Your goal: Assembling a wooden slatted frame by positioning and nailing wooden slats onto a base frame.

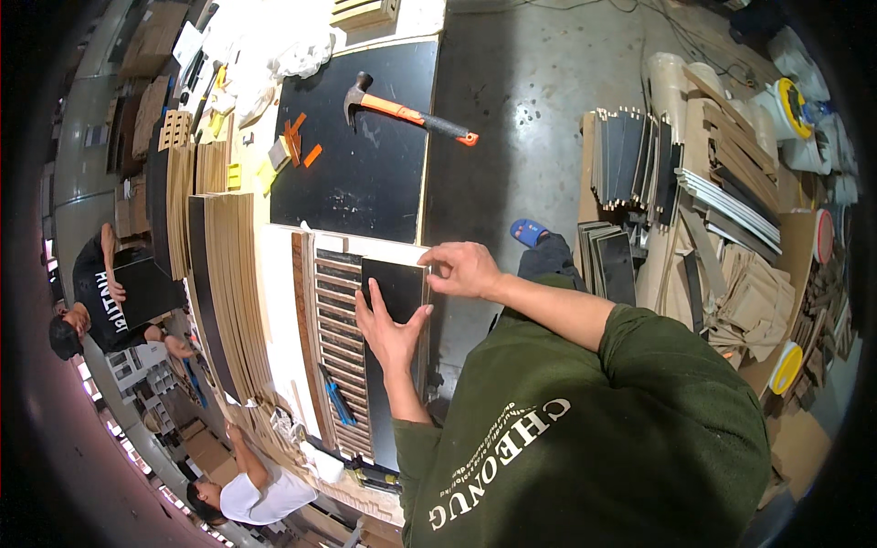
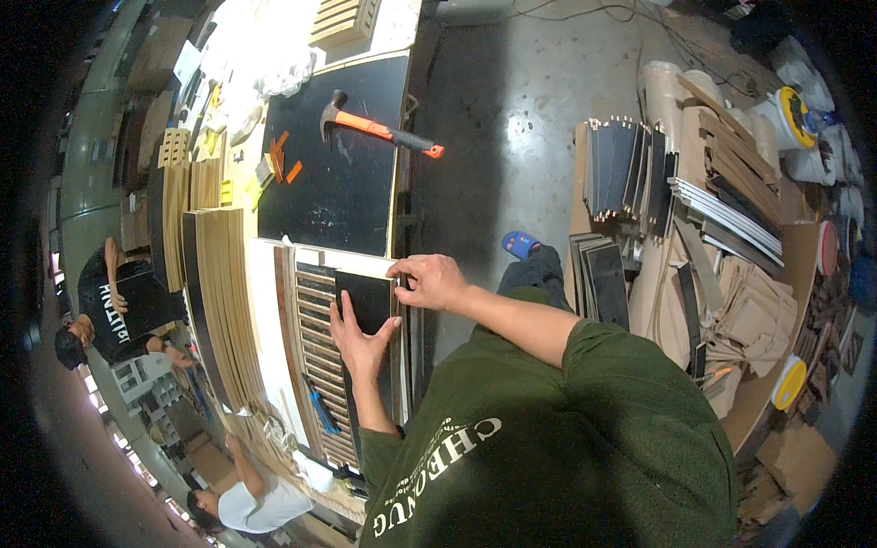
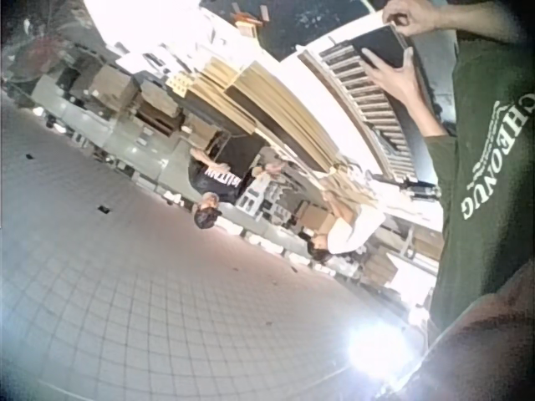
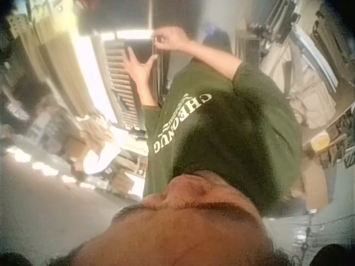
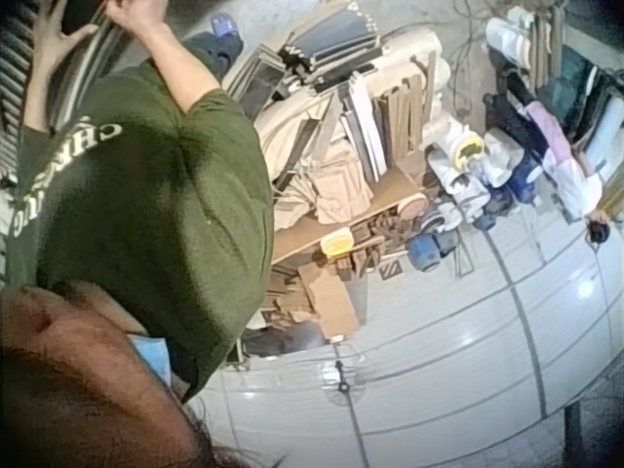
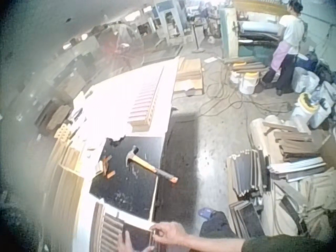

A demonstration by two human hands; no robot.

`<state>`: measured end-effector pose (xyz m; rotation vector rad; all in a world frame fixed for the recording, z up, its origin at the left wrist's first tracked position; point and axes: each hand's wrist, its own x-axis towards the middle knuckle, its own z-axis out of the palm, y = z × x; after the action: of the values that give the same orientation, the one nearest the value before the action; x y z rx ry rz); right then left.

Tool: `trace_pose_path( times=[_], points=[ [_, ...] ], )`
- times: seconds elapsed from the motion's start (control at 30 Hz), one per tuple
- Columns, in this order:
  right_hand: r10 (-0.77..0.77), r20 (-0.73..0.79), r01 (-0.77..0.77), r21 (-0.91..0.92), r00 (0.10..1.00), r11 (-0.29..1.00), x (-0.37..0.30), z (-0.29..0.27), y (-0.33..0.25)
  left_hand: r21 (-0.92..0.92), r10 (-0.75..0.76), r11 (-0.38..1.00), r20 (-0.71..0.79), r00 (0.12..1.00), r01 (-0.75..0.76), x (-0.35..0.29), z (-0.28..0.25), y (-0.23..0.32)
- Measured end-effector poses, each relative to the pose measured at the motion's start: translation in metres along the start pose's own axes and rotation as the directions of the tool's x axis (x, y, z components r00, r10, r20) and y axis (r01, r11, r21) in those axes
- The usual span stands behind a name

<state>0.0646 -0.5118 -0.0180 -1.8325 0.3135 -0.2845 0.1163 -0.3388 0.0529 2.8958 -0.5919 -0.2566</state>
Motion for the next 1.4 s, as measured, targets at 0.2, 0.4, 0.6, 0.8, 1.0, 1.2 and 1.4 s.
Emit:
trace_pose_path(
  times=[0.2, 0.4, 0.6, 0.8, 1.0, 1.2, 1.4],
  points=[
    [-0.014, -0.001, 0.014, 0.018, 1.000, 1.000, 0.000, 0.000, 0.003, -0.003, 0.005, 1.000, 0.004, 1.000, -0.005, 0.000, -0.001, 0.000],
    [-0.030, 0.013, 0.030, 0.017, 0.999, 0.999, 0.000, -0.002, 0.005, 0.002, -0.007, 1.000, 0.020, 1.000, 0.007, 0.001, -0.001, -0.001],
    [-0.065, -0.008, 0.066, 0.039, 0.998, 0.997, 0.001, -0.005, 0.006, -0.040, -0.019, 0.999, 0.018, 1.000, 0.019, 0.003, 0.000, 0.004],
    [-0.020, 0.025, 0.018, 0.094, 0.999, 0.995, 0.004, -0.006, 0.001, -0.040, -0.045, 0.998, 0.010, 0.999, 0.046, 0.001, -0.005, 0.004],
    [0.017, 0.121, -0.017, 0.005, 0.993, 1.000, 0.014, -0.017, -0.019, -0.243, -0.171, 0.961, -0.145, 0.975, 0.133, -0.046, -0.010, -0.023],
    [-0.004, 0.200, 0.031, -0.132, 0.980, 0.991, 0.011, -0.008, -0.031, -0.186, -0.703, 0.688, -0.412, 0.580, 0.701, -0.211, 0.024, -0.163],
    [0.071, 0.159, -0.047, -0.155, 0.985, 0.987, 0.010, -0.003, -0.026, -0.212, -0.885, 0.409, -0.330, 0.329, 0.887, -0.310, 0.042, -0.208]
  ],
)
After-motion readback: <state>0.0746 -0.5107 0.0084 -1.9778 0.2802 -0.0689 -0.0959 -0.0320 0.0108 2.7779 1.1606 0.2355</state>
